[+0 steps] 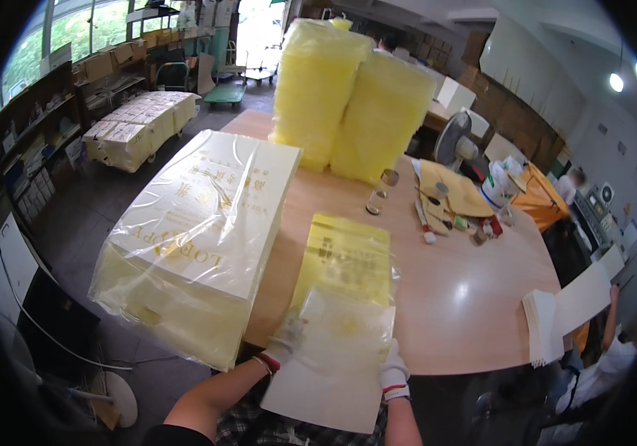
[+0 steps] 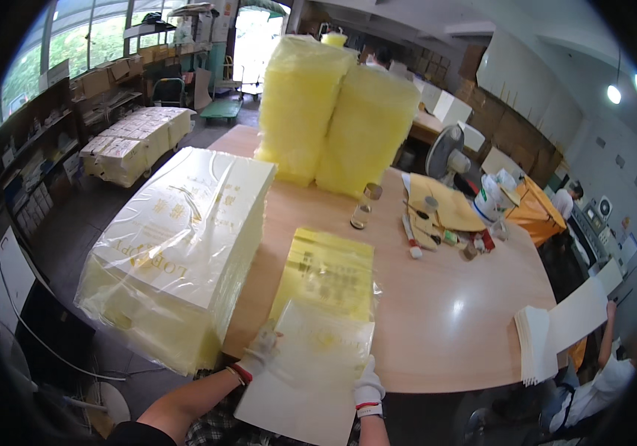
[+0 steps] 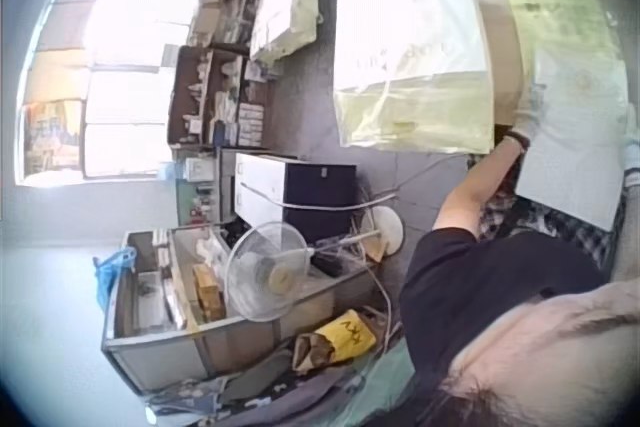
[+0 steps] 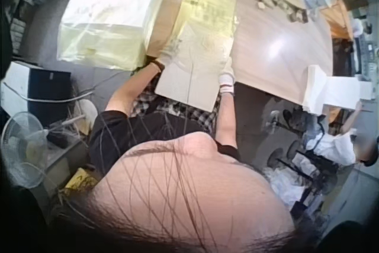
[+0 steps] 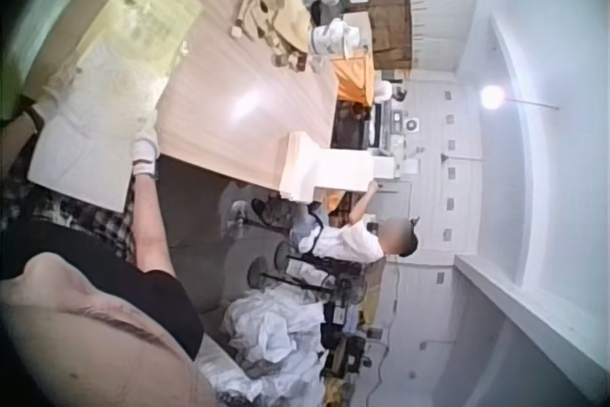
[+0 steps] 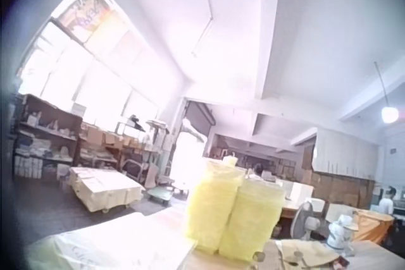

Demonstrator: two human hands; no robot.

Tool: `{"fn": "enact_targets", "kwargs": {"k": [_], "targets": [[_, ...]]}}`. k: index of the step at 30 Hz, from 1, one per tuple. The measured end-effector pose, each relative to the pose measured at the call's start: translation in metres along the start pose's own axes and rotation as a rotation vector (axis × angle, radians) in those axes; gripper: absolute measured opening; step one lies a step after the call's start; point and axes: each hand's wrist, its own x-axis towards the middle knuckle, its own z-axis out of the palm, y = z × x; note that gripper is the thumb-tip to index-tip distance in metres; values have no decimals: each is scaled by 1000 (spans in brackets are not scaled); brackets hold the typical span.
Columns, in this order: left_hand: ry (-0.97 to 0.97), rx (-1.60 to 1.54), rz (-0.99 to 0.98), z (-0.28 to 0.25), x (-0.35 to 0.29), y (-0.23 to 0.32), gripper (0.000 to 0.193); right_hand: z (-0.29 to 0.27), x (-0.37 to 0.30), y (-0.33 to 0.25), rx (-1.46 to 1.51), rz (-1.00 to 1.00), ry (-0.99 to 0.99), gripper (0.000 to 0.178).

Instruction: The person repeatedly picks up white sheets from a stack, places them into yellow plastic bags, and sets the filled bags aside on the table. The process is continuous and repetitive throughout the clip.

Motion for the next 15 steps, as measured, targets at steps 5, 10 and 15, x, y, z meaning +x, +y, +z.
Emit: {"fn": "enact_targets", "kwargs": {"k": [5, 10, 15], "targets": [[-35, -220, -298, -11, -38, 12, 15, -1, -61, 3, 182, -121, -21, 60], [-117, -191, -409, -42, -94, 40, 14, 14, -109, 20, 229, -267, -57, 55], [-371, -45, -386, -75, -169, 45, 12, 15, -167, 33, 224, -444, -37, 50]]}}
